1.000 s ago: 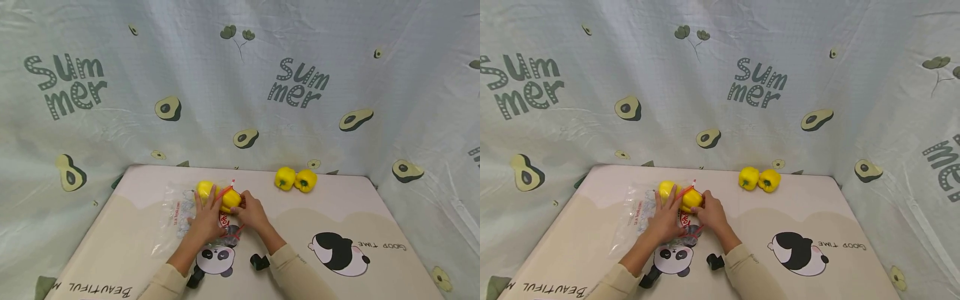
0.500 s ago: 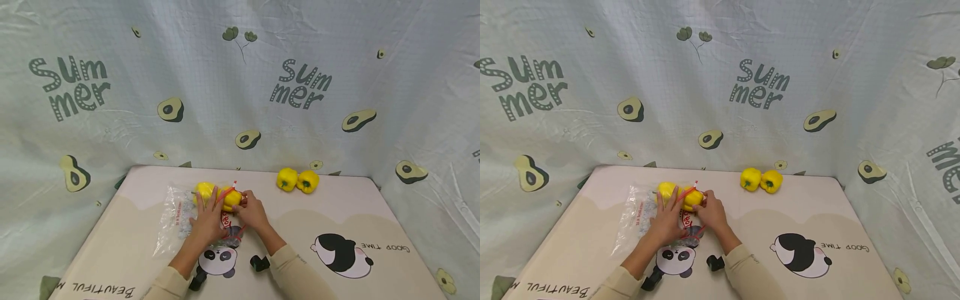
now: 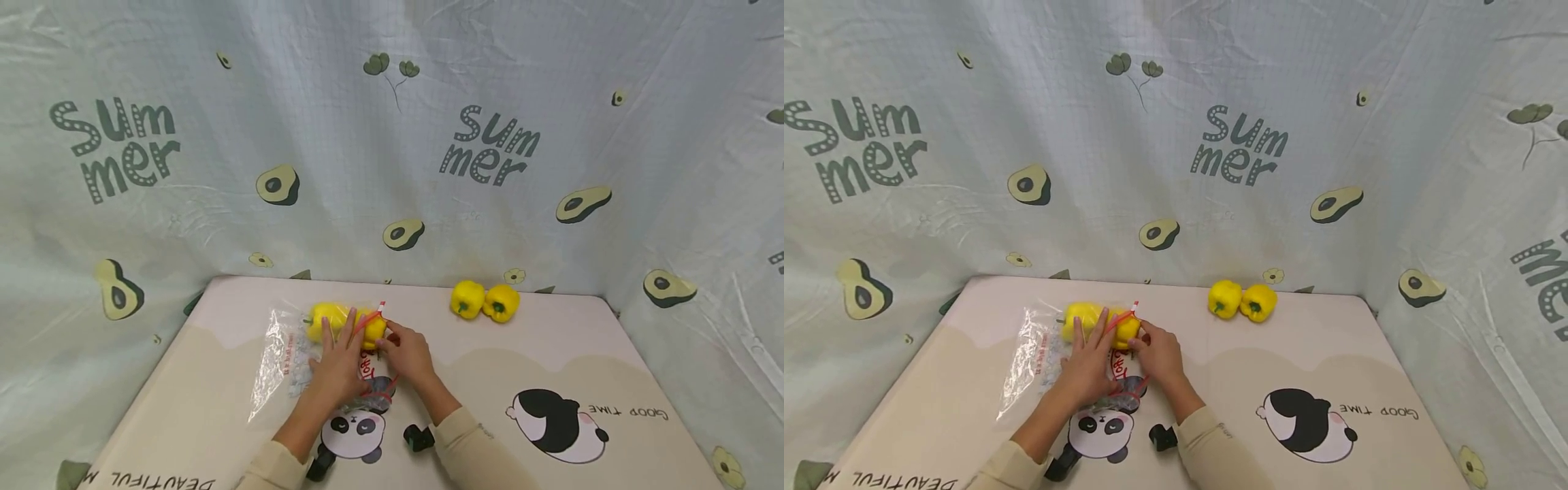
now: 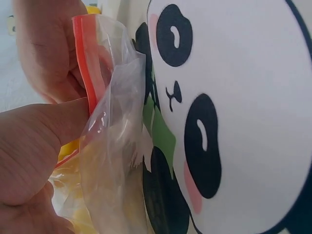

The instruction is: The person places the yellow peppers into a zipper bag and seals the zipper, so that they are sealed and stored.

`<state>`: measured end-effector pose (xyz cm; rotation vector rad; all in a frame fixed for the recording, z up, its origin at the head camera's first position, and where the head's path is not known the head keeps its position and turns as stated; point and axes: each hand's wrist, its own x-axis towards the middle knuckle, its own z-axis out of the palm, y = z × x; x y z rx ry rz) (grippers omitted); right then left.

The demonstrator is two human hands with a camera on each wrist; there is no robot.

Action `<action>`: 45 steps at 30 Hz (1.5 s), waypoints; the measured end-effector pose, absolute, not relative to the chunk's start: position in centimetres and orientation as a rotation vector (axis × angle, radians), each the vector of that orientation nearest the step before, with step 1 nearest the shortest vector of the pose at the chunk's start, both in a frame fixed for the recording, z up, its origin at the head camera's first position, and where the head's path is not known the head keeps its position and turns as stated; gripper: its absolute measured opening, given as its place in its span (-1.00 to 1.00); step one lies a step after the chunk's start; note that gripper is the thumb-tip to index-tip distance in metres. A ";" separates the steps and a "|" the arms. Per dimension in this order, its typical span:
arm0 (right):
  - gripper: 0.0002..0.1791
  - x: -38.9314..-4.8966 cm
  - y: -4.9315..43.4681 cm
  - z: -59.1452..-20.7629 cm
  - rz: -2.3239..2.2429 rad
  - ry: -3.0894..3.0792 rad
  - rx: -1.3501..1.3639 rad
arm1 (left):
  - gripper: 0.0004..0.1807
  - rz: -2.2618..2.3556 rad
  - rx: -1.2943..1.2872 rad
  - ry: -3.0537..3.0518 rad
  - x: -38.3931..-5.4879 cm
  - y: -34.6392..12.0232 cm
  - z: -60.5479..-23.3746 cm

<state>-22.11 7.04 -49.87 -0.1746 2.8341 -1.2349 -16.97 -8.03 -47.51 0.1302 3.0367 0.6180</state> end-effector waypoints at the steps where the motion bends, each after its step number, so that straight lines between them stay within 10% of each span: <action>1: -0.44 -22.1 6.9 -49.9 -1.224 2.839 -0.182 | 0.21 0.621 0.132 3.037 -16.9 -8.0 -47.5; 14: -0.78 -22.0 6.6 -50.1 -1.376 2.759 -0.180 | 0.19 0.605 0.149 3.042 -16.7 -8.2 -47.4; 45: -0.28 -22.1 5.9 -49.7 -1.009 2.788 -0.328 | 0.22 0.677 0.124 2.966 -17.4 -8.6 -47.3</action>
